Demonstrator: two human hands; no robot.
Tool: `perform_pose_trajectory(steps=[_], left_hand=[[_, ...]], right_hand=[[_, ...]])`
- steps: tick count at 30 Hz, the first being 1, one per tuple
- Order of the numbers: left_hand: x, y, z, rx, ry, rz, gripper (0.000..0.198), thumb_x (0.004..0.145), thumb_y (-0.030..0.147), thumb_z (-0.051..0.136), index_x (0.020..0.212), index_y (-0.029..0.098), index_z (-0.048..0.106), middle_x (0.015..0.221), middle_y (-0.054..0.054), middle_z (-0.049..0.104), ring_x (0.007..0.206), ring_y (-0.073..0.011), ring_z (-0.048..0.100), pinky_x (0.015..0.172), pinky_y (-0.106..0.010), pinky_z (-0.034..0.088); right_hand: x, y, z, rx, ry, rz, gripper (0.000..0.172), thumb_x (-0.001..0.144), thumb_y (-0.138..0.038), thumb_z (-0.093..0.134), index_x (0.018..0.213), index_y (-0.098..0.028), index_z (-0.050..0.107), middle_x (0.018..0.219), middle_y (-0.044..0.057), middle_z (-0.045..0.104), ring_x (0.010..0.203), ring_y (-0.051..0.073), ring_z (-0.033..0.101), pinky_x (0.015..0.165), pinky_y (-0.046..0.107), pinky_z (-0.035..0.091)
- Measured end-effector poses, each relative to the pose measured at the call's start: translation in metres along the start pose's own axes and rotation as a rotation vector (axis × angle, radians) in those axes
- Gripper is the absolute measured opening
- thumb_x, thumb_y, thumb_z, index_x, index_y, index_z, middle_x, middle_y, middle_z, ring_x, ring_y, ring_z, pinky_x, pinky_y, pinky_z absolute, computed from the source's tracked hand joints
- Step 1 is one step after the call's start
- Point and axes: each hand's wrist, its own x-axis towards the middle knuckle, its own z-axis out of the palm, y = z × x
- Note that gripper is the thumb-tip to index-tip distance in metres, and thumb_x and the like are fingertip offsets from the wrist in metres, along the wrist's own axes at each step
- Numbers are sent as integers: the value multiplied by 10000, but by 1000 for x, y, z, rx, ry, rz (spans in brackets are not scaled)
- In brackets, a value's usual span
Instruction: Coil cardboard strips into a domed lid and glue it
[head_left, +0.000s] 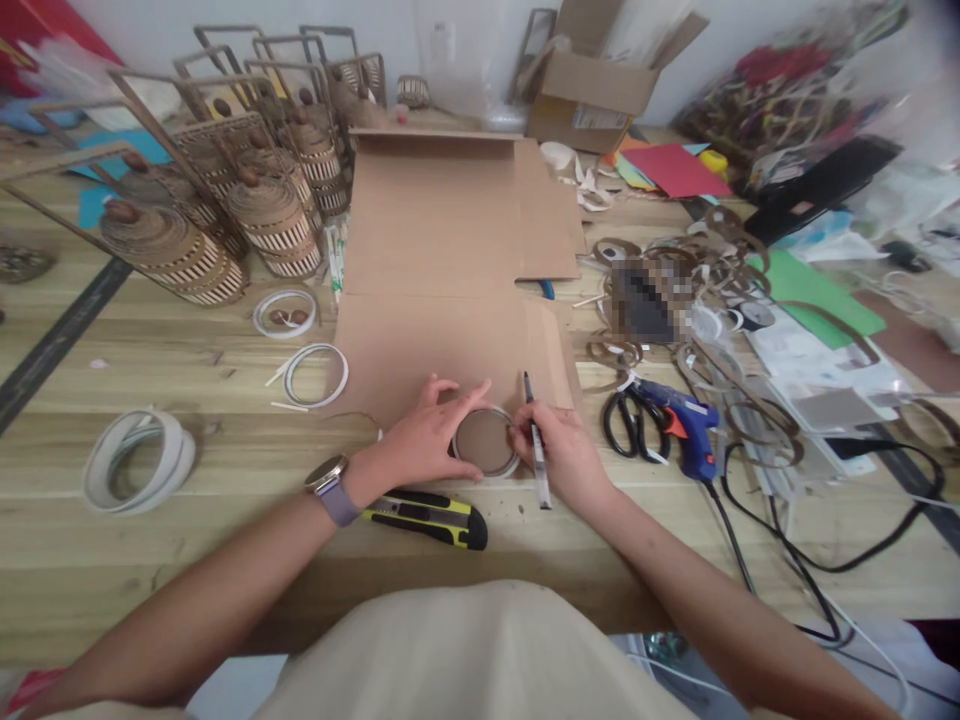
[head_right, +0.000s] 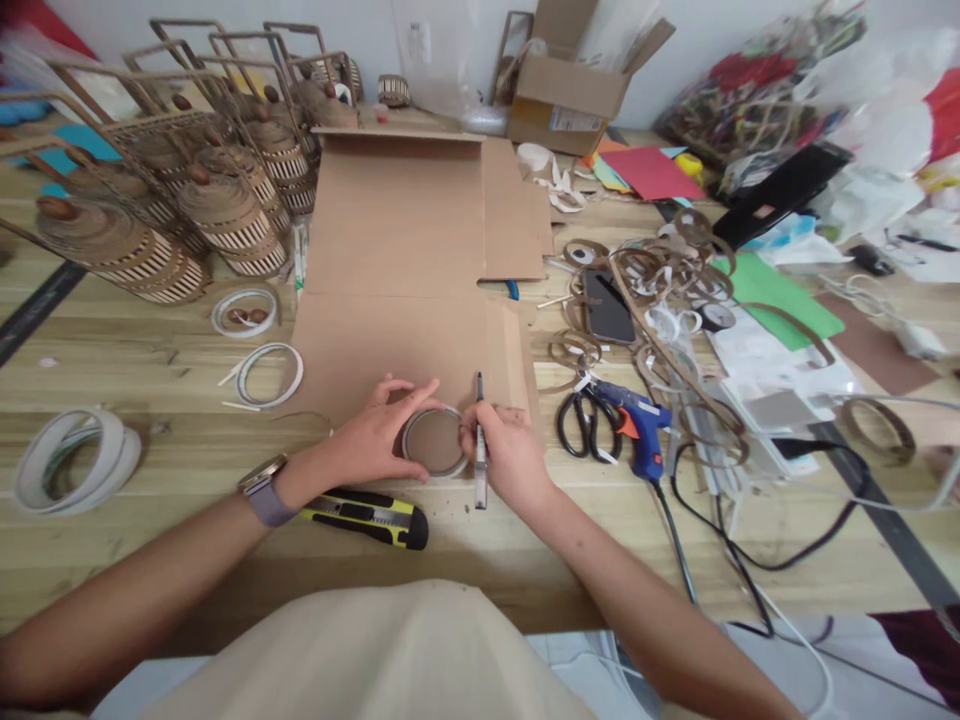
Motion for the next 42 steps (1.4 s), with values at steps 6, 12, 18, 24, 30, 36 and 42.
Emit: perform_pose_trajectory(steps=[6, 12, 18, 24, 30, 36, 42], left_hand=[[1, 0, 0, 9, 6, -4, 1259, 639, 449, 878, 1566, 272, 44, 1391, -67, 590, 1340, -366, 333, 1172, -621, 119], [0, 1, 0, -10, -3, -11, 1219, 653, 453, 869, 1564, 258, 83, 1399, -68, 582, 1350, -370, 315, 1172, -606, 130], [0, 1, 0, -31, 2, -11, 1188, 659, 437, 869, 1562, 239, 123, 1405, -56, 583, 1331, -385, 319, 1165, -586, 157], [1, 0, 0, -18, 0, -9, 1203, 642, 451, 875, 1561, 213, 136, 1402, -69, 586, 1314, -371, 334, 1167, -566, 170], [0, -3, 3, -15, 38, 30, 1216, 650, 459, 867, 1564, 261, 89, 1390, -53, 591, 1307, -350, 342, 1168, -563, 164], [0, -1, 1, -33, 8, -22, 1222, 640, 425, 875, 1565, 259, 94, 1384, -50, 591, 1308, -359, 337, 1136, -525, 261], [0, -1, 1, -17, 5, -27, 1224, 651, 454, 860, 1565, 255, 71, 1390, -66, 583, 1314, -353, 326, 1142, -559, 225]], right_hand=[[0, 1, 1, 13, 4, -10, 111, 831, -104, 537, 834, -215, 535, 670, -32, 629, 610, 144, 559, 671, 280, 364], [0, 1, 1, 5, 21, -7, 100, 845, -122, 541, 811, -216, 534, 672, -22, 632, 616, 152, 566, 669, 284, 369], [0, 2, 1, -11, 27, -4, 80, 841, -134, 552, 815, -211, 554, 693, -7, 643, 650, 168, 583, 691, 294, 381], [-2, 5, 2, -11, 19, 18, 82, 832, -134, 554, 813, -213, 562, 695, -6, 643, 656, 169, 580, 700, 298, 380], [0, 2, 0, 20, 23, 48, 58, 850, -187, 563, 804, -221, 575, 691, -2, 651, 665, 177, 597, 722, 315, 409], [-1, -3, -21, 198, 76, 152, 147, 939, -302, 495, 998, -219, 601, 690, 2, 681, 584, 164, 628, 568, 272, 467], [0, -18, -27, 395, 121, 142, 253, 965, -368, 493, 1031, -226, 692, 890, 48, 727, 827, 185, 678, 750, 313, 544]])
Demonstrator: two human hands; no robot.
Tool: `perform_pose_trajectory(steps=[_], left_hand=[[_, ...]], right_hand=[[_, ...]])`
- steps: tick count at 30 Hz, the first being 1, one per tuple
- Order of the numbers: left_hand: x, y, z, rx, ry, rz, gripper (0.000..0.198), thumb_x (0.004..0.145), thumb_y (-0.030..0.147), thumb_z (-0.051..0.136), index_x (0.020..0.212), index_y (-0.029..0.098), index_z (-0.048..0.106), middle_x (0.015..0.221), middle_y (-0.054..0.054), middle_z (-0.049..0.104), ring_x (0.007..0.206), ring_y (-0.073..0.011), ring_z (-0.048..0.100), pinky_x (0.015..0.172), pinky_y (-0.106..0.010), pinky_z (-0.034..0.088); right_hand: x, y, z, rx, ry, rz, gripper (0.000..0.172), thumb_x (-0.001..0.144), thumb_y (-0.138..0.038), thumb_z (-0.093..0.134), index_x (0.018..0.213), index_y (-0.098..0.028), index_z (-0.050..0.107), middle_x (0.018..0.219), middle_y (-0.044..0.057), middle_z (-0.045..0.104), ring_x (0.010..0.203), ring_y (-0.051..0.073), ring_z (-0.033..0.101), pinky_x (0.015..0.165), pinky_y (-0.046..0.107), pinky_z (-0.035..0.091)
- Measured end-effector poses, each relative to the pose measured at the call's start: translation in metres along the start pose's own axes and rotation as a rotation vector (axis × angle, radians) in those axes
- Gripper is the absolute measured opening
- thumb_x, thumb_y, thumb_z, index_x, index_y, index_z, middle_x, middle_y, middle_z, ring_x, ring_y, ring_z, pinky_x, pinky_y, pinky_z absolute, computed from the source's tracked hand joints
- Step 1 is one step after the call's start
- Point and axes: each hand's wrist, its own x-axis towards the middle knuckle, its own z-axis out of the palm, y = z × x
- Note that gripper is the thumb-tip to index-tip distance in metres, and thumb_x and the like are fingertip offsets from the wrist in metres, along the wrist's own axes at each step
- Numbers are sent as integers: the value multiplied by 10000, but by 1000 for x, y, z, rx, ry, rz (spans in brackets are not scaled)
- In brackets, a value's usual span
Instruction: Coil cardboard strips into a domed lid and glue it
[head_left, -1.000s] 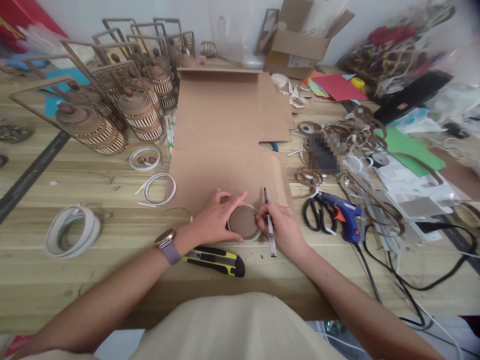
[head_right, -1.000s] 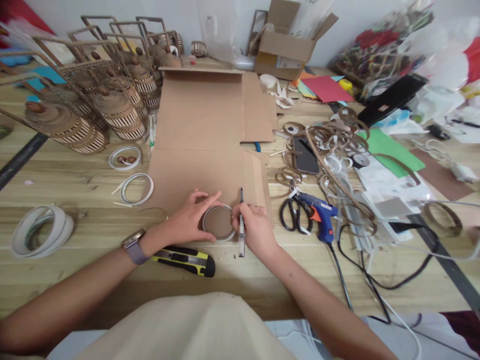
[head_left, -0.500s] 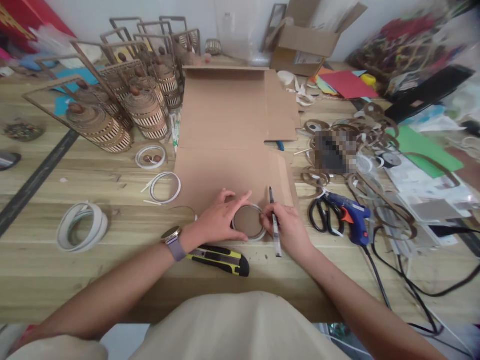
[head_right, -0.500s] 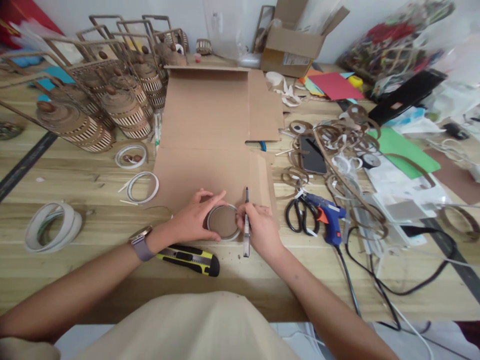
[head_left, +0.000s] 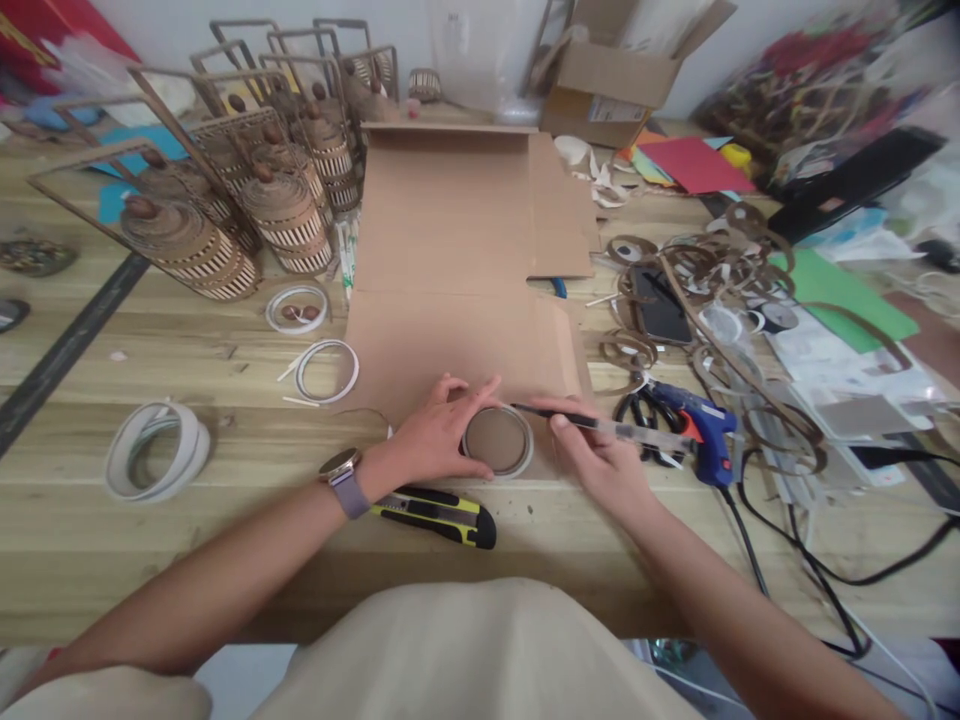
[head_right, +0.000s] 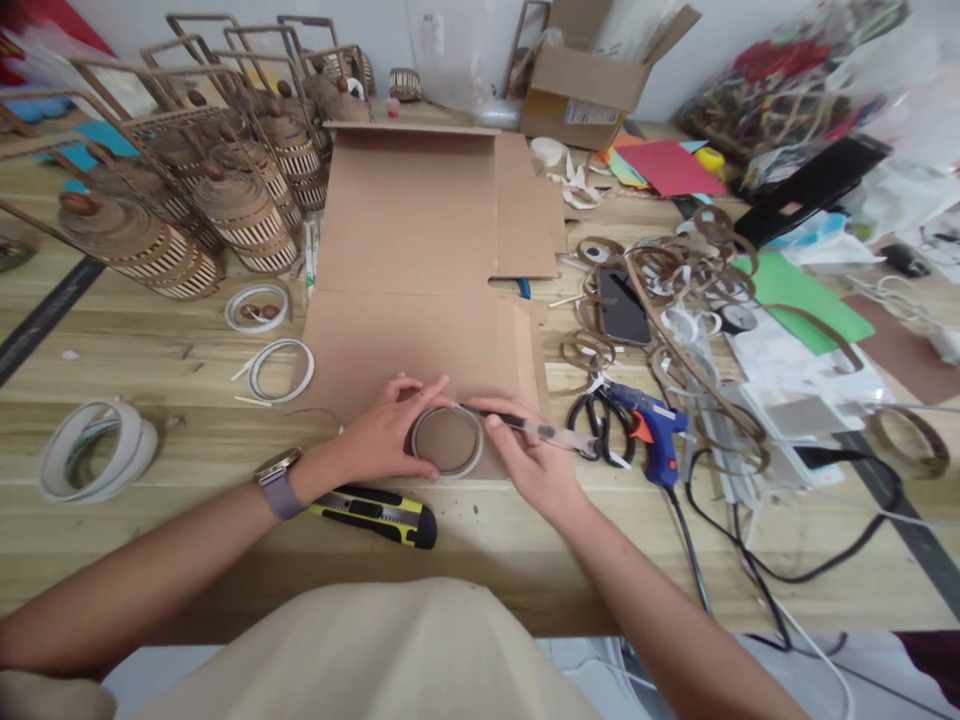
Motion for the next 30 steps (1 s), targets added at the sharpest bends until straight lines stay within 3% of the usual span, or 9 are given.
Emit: perform_pose_trajectory(steps=[3, 8, 13, 21, 30], left_hand=[[0, 0, 0, -5, 8, 19, 1229, 644, 456, 864, 1563, 271, 70, 1397, -58, 580, 1293, -349, 341, 1134, -547, 241], [1, 0, 0, 5, 16, 27, 1237, 632, 472, 870, 1564, 275, 80, 1397, -58, 583, 1275, -368, 360, 1129, -568, 218], [1, 0, 0, 1, 13, 39, 1223, 646, 448, 871, 1565, 259, 86, 1389, -74, 587, 1275, -365, 366, 1118, -550, 236], [2, -1, 1, 10, 11, 42, 1232, 630, 467, 875, 1563, 226, 108, 1388, -90, 586, 1278, -377, 356, 1146, -571, 171], [1, 2, -1, 20, 8, 26, 1231, 634, 455, 867, 1564, 245, 89, 1399, -96, 572, 1292, -359, 360, 1138, -575, 213]], right_hand=[[1, 0, 10, 73, -51, 16, 206, 944, -322, 515, 961, -224, 695, 953, 55, 733, 894, 196, 681, 796, 327, 550], [4, 6, 21, 49, -95, 50, 71, 863, -267, 565, 891, -217, 607, 793, 27, 673, 692, 164, 631, 596, 267, 511], [7, 7, 25, 25, -147, 27, 51, 832, -254, 573, 858, -216, 595, 740, 1, 636, 596, 137, 572, 497, 232, 439], [12, 8, 30, -17, -176, -34, 60, 840, -246, 562, 867, -217, 608, 766, 11, 657, 667, 157, 613, 566, 254, 474], [18, 14, 15, -131, -60, -129, 50, 849, -275, 593, 867, -239, 621, 814, 47, 695, 807, 234, 649, 787, 393, 496]])
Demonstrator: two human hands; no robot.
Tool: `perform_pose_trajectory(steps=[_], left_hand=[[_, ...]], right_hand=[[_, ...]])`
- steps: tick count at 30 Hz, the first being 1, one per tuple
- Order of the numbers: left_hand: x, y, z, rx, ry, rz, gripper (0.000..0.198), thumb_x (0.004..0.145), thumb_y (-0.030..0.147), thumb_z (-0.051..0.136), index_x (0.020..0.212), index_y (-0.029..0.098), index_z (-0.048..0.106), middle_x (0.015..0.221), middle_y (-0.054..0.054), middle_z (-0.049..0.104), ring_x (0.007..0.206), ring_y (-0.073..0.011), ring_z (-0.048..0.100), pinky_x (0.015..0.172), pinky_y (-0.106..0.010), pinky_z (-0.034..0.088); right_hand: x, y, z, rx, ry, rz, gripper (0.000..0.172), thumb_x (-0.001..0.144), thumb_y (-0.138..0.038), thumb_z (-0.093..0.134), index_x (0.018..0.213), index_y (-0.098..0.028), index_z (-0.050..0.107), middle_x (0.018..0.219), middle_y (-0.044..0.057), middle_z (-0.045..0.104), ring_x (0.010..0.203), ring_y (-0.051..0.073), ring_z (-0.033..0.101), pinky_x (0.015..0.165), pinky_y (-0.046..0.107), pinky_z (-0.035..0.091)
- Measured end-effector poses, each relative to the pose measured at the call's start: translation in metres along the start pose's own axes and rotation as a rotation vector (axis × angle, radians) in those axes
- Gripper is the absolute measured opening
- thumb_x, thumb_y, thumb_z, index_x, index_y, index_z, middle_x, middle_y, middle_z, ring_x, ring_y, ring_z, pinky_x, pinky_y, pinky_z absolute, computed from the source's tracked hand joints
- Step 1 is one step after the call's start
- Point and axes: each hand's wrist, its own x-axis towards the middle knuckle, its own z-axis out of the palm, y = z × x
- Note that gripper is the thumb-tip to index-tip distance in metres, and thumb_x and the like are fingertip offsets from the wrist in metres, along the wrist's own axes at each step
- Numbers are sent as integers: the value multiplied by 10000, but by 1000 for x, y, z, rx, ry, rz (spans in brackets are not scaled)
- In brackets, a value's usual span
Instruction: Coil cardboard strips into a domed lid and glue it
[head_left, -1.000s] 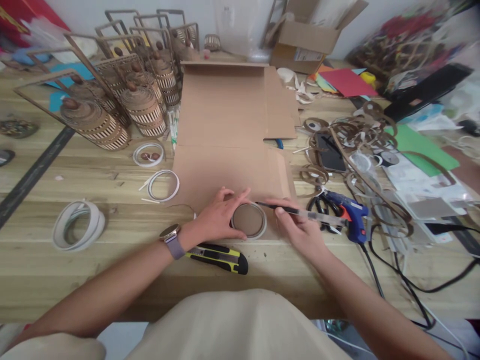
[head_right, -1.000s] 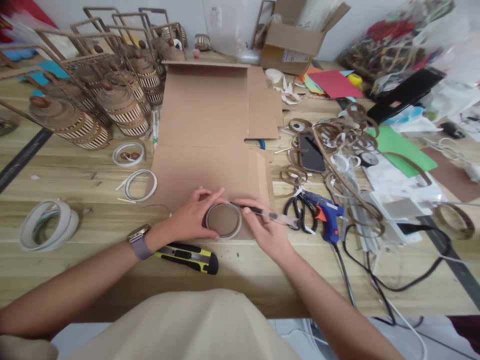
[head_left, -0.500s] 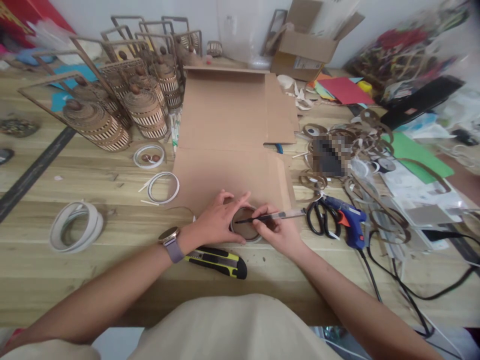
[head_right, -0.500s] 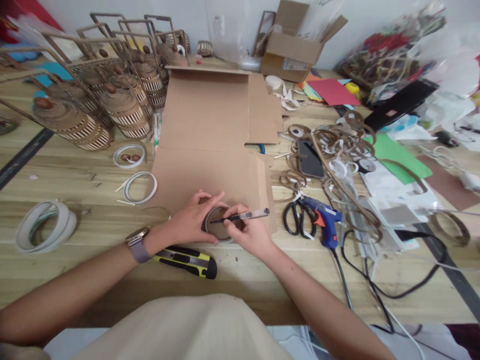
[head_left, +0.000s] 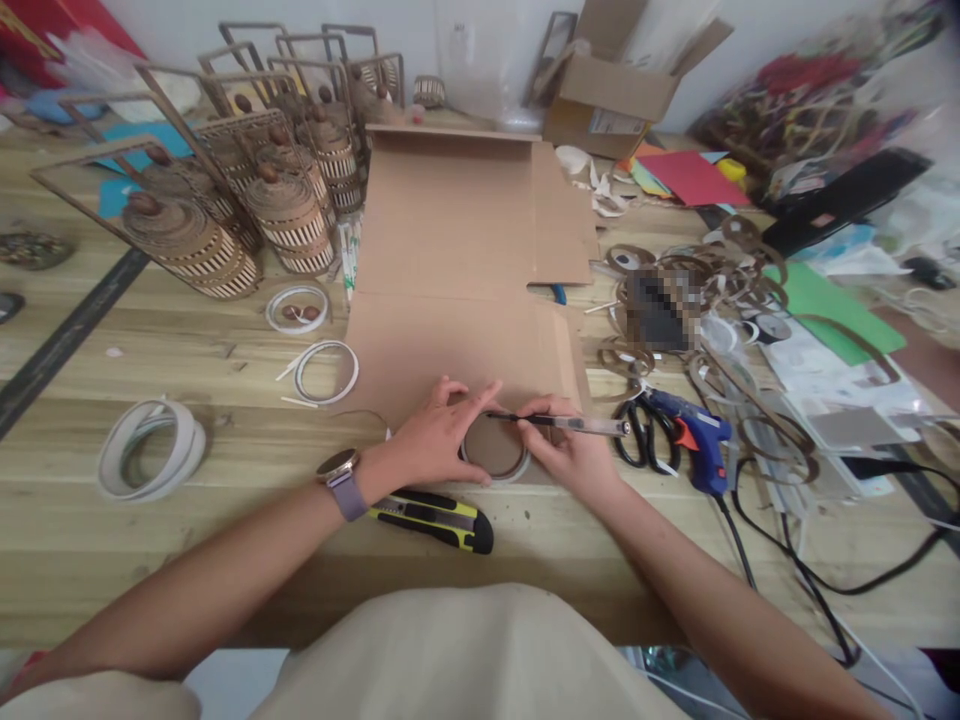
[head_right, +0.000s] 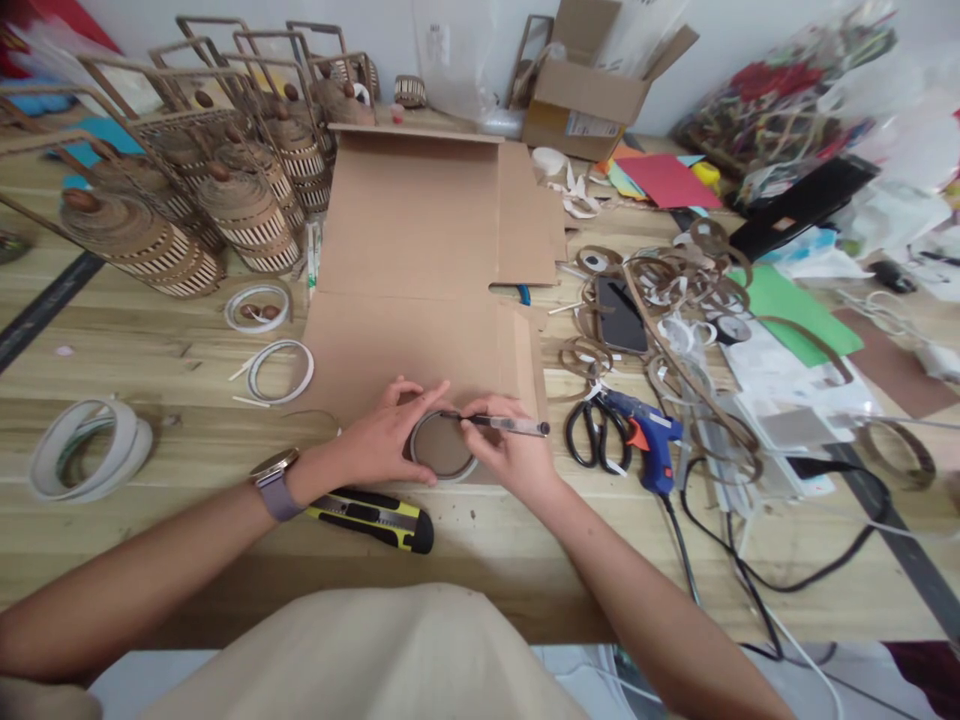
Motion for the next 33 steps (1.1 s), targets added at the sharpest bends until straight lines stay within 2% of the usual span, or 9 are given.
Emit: perform_pose_trajectory(steps=[4, 12, 18, 21, 24, 27, 33], left_hand=[[0, -1, 1, -15, 7, 15, 1245, 628, 457, 867, 1564, 271, 68, 1398, -74, 576, 1292, -360, 356, 1144, -588, 186], [0, -3, 1, -1, 16, 45, 1208, 645, 466, 856, 1560, 251, 98, 1375, -86, 587, 1278, -354, 365, 1144, -575, 176], [0, -2, 1, 8, 25, 51, 1152, 673, 483, 826, 1557, 244, 126, 1384, -91, 573, 1285, -355, 381, 1151, -591, 157], [0, 0, 0, 16, 20, 47, 1136, 679, 460, 820, 1556, 234, 135, 1384, -90, 573, 1281, -363, 379, 1155, -601, 149], [0, 1, 0, 38, 11, 27, 1129, 668, 457, 819, 1551, 194, 166, 1384, -118, 565, 1293, -380, 366, 1154, -604, 157], [-1, 1, 0, 49, 8, 31, 1123, 668, 486, 808, 1543, 158, 187, 1390, -136, 552, 1306, -387, 355, 1159, -592, 154], [-1, 1, 0, 31, 40, 52, 1103, 662, 455, 812, 1540, 196, 197, 1370, -107, 571, 1263, -362, 396, 1148, -570, 191]], right_hand=[[-6, -6, -1, -11, 25, -12, 37, 862, -255, 581, 874, -239, 612, 809, 40, 692, 777, 217, 654, 746, 363, 513], [-11, -13, 15, 23, -6, -10, 55, 875, -231, 555, 895, -228, 606, 801, 24, 686, 696, 171, 650, 612, 279, 509], [-13, -21, 16, 33, -35, -25, 59, 876, -226, 553, 879, -233, 611, 810, 31, 687, 742, 184, 651, 672, 304, 525], [-19, -24, 14, 51, -64, -37, 52, 874, -225, 556, 879, -233, 607, 785, 26, 678, 714, 177, 641, 644, 294, 520], [-23, -23, 10, 109, -112, -6, 42, 876, -228, 553, 873, -229, 596, 764, 19, 661, 673, 164, 626, 594, 273, 503], [-22, -20, 10, 145, -97, 54, 39, 886, -236, 542, 875, -225, 577, 754, 13, 638, 650, 156, 608, 561, 260, 486], [-16, -20, 17, 132, -93, 75, 54, 892, -255, 534, 899, -225, 578, 761, 13, 627, 633, 154, 588, 528, 256, 460]])
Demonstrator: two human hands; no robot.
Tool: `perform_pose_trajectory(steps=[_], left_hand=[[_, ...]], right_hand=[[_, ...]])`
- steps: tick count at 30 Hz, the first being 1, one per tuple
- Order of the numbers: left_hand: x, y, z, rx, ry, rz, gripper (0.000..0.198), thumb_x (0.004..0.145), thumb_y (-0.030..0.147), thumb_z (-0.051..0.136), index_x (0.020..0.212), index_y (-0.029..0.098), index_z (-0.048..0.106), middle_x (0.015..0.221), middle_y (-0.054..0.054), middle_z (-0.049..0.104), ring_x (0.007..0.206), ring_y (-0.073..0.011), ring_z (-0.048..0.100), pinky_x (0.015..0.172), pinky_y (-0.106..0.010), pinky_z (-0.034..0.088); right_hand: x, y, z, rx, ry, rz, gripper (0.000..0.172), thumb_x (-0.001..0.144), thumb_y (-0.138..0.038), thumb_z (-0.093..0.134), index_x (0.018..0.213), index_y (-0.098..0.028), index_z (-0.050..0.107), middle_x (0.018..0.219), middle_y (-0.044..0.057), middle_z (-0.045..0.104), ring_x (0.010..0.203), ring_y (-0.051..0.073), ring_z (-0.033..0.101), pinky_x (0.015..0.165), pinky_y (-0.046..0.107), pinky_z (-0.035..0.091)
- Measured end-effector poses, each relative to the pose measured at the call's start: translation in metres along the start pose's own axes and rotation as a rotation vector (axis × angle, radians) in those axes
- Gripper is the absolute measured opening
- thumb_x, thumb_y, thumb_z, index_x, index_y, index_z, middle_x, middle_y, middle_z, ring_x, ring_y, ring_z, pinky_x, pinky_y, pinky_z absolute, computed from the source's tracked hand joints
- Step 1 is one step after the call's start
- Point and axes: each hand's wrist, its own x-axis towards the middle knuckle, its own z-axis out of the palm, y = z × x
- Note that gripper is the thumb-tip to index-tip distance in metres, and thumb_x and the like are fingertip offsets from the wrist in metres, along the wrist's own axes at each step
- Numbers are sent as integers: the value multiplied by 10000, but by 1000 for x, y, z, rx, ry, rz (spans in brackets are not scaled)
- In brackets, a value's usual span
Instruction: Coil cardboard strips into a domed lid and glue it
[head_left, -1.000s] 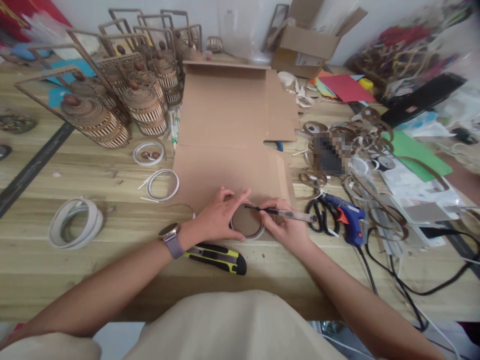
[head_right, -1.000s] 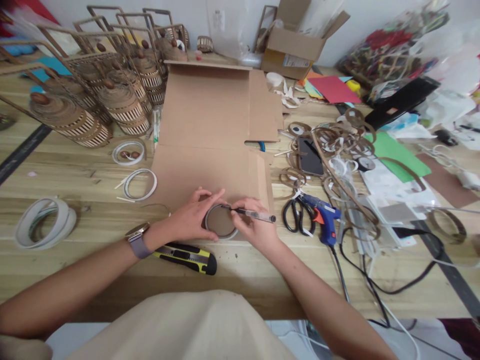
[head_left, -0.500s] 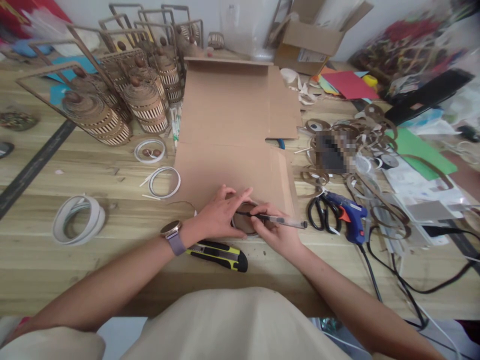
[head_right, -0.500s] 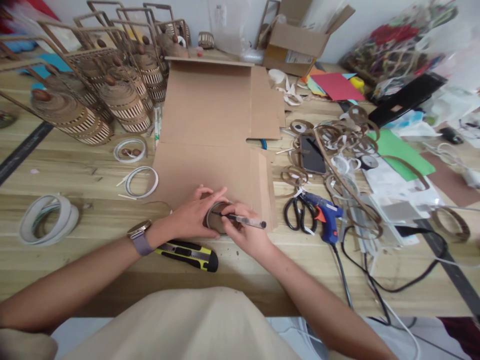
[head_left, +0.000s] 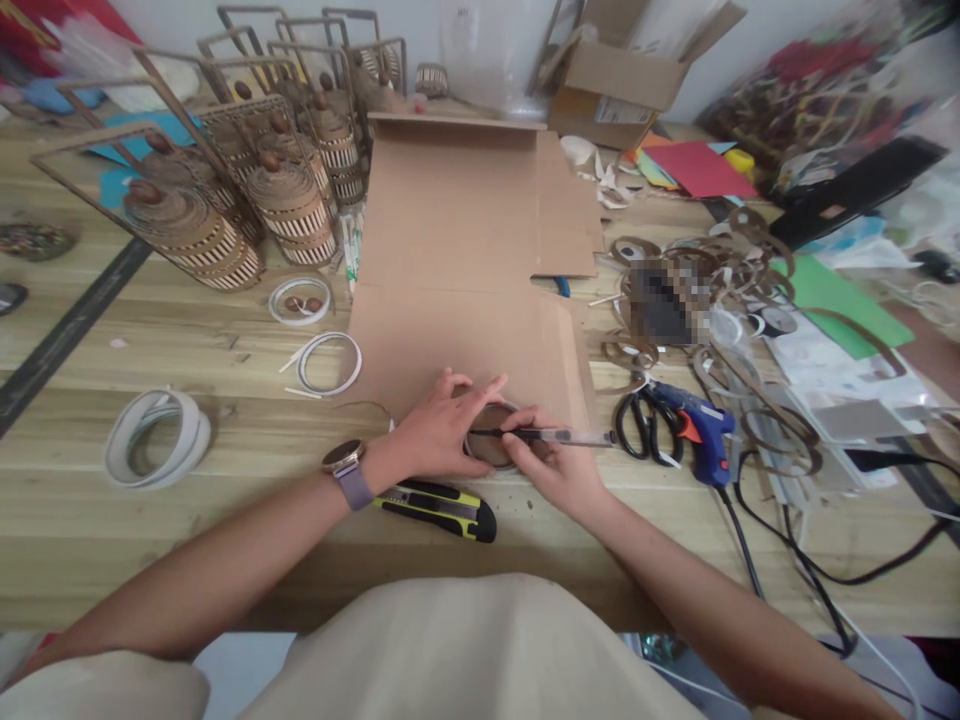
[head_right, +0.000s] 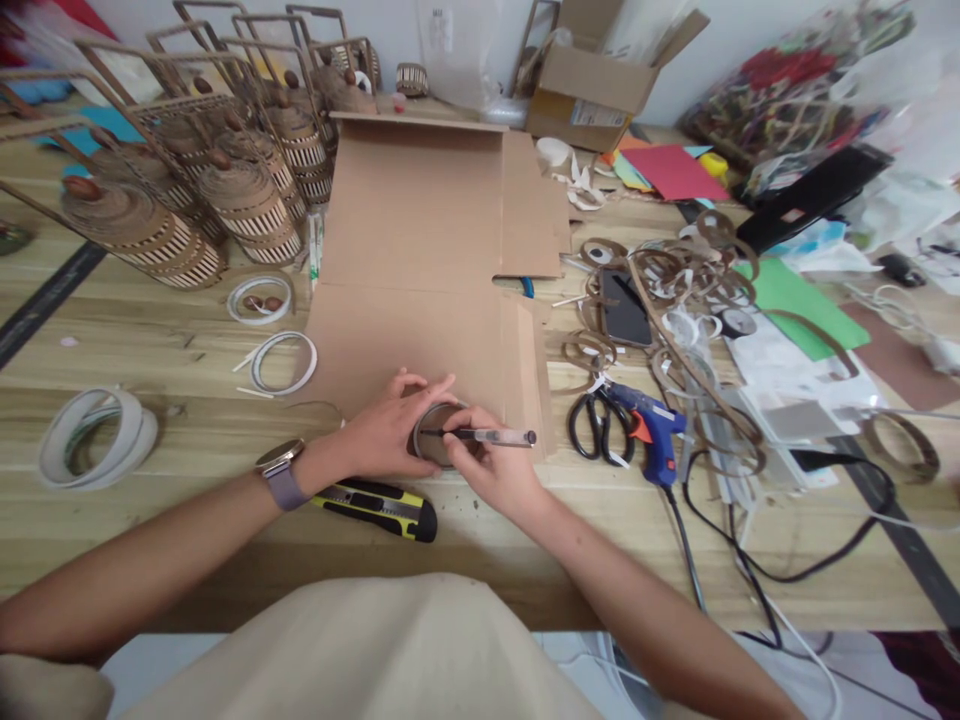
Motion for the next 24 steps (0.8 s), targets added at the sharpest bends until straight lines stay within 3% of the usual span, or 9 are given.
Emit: perform_pose_trajectory(steps=[7, 9, 13, 16, 19, 24], left_hand=[[1, 1, -1, -1, -29, 4, 1105, 679, 444, 797, 1548, 186, 166, 1388, -92, 572, 1259, -374, 372, 1162, -580, 132], [1, -1, 0, -6, -28, 9, 1111, 682, 444, 792, 1552, 202, 145, 1400, -76, 565, 1261, -366, 369, 1165, -578, 126], [0, -3, 2, -7, -28, -3, 1139, 675, 441, 792, 1558, 219, 108, 1396, -65, 568, 1284, -364, 342, 1159, -581, 134], [0, -2, 2, -1, -32, -9, 1150, 671, 462, 802, 1559, 207, 117, 1406, -92, 556, 1280, -369, 353, 1152, -571, 158], [0, 0, 1, 9, -34, -20, 1148, 688, 471, 805, 1561, 219, 102, 1420, -92, 547, 1271, -361, 361, 1150, -563, 171], [-1, 4, -3, -20, -61, -75, 1148, 709, 430, 815, 1561, 245, 67, 1451, -67, 528, 1289, -350, 319, 1105, -513, 278]], right_hand=[[-5, -5, -10, 7, -67, -5, 61, 871, -224, 538, 832, -217, 584, 716, 7, 639, 612, 155, 602, 534, 258, 472], [-5, -7, -19, -9, -26, -19, 65, 871, -215, 551, 821, -217, 592, 725, 9, 661, 647, 163, 635, 576, 263, 501], [-6, -5, -31, -175, 116, -113, 109, 934, -224, 518, 957, -248, 623, 915, 41, 730, 859, 202, 699, 782, 334, 556], [-10, 7, -28, -363, 63, -199, 121, 907, -308, 614, 1017, -261, 591, 1173, 93, 708, 1160, 290, 629, 945, 458, 519], [-15, 21, -20, -454, 4, -238, 289, 847, -385, 701, 1058, -250, 558, 1242, 139, 679, 1274, 352, 549, 968, 533, 495], [-19, 27, -14, -507, -7, -210, 345, 844, -380, 707, 1103, -246, 525, 1248, 167, 661, 1294, 365, 528, 973, 558, 468]])
